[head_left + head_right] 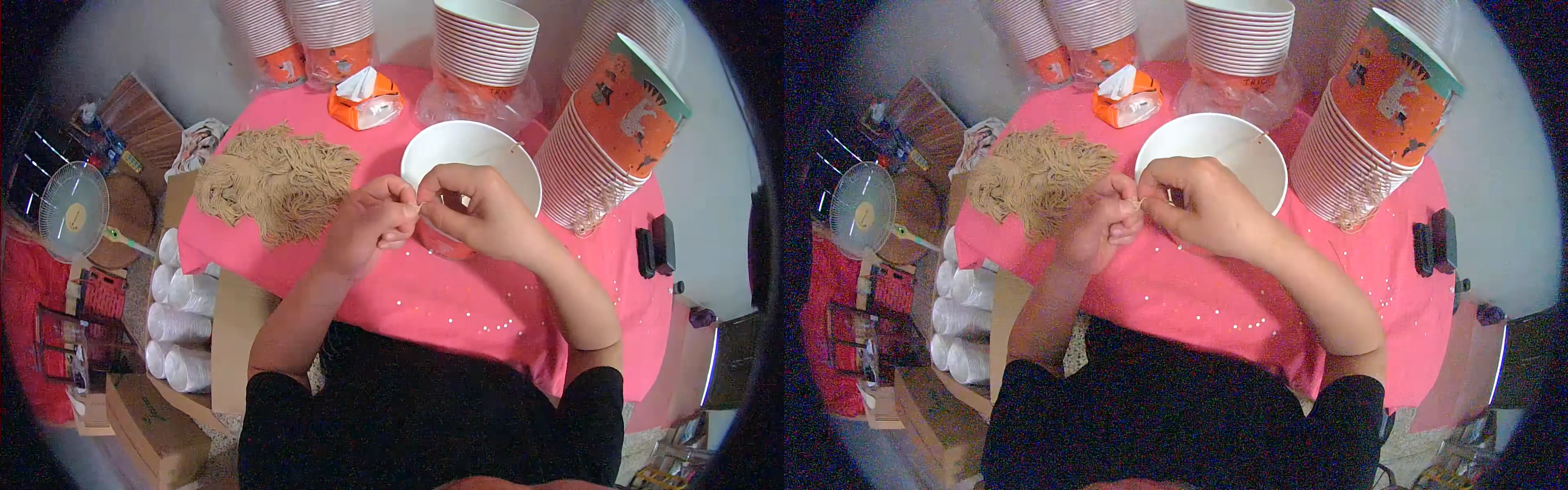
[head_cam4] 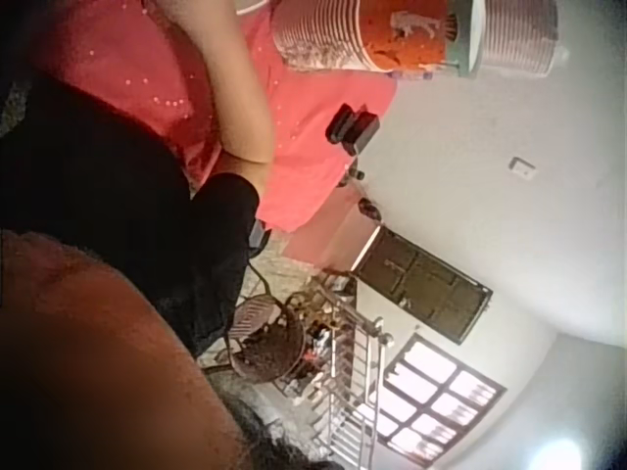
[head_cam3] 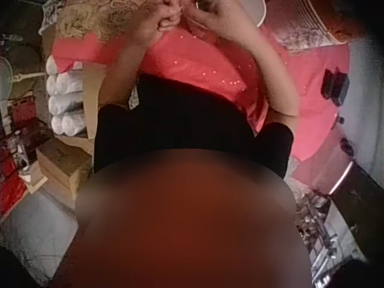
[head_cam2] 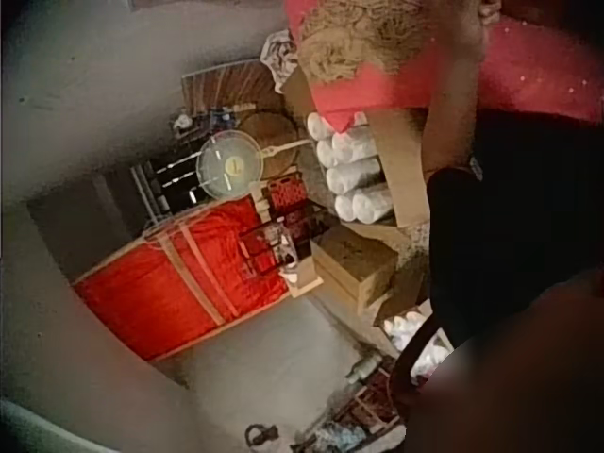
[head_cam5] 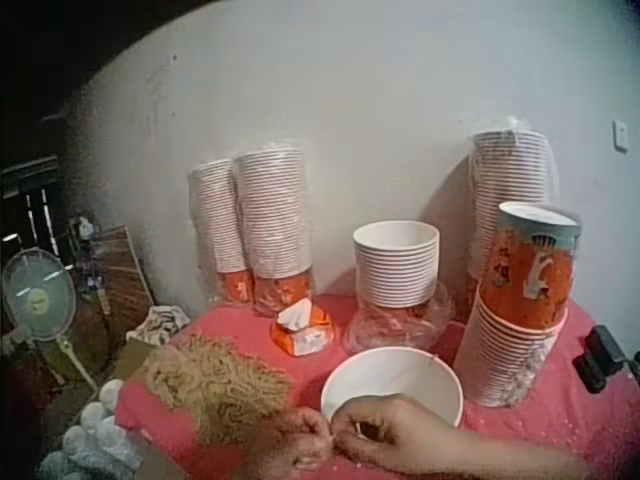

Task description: Attaching rubber bands across the openings of paper cups as part of a manufacturing or packaging process.

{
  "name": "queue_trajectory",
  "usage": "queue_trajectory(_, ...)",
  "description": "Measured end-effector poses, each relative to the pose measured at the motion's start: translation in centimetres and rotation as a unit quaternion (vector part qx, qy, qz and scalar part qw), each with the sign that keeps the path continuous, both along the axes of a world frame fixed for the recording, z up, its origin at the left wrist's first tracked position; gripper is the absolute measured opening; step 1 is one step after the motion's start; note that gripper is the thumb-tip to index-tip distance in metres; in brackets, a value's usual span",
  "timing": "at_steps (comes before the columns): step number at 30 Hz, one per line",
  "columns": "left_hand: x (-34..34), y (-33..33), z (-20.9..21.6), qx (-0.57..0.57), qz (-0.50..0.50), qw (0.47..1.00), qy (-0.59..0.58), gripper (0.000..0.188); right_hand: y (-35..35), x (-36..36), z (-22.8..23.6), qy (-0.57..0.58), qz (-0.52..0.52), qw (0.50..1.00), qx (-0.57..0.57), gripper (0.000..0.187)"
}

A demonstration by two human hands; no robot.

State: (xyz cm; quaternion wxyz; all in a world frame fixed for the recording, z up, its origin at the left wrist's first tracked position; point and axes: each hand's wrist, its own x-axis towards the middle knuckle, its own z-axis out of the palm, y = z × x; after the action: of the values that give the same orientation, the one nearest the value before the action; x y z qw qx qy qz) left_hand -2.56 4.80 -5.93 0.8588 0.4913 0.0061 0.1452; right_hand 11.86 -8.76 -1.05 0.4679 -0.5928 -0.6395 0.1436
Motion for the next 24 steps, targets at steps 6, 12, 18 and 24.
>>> queue_trajectory(6, -0.12, 0.15, 0.09, -0.052, -0.018, 0.998, 0.010, 0.003, -0.65, -0.20, -0.03, 0.002, -0.020, 0.999, 0.043, 0.007)
queue_trajectory(12, -0.23, -0.04, 0.24, -0.058, -0.015, 0.998, 0.026, 0.004, -0.62, -0.64, -0.17, -0.105, -0.010, 0.989, 0.108, 0.007)
queue_trajectory(18, -0.62, 0.13, 0.82, 0.021, 0.003, 0.999, 0.027, 0.009, -0.75, -0.37, 0.18, -0.136, -0.027, 0.984, 0.110, 0.008)
queue_trajectory(24, -0.34, -0.49, 0.79, 0.245, 0.135, 0.960, 0.031, 0.008, -0.83, -0.47, 0.05, -0.115, -0.052, 0.987, 0.100, 0.007)
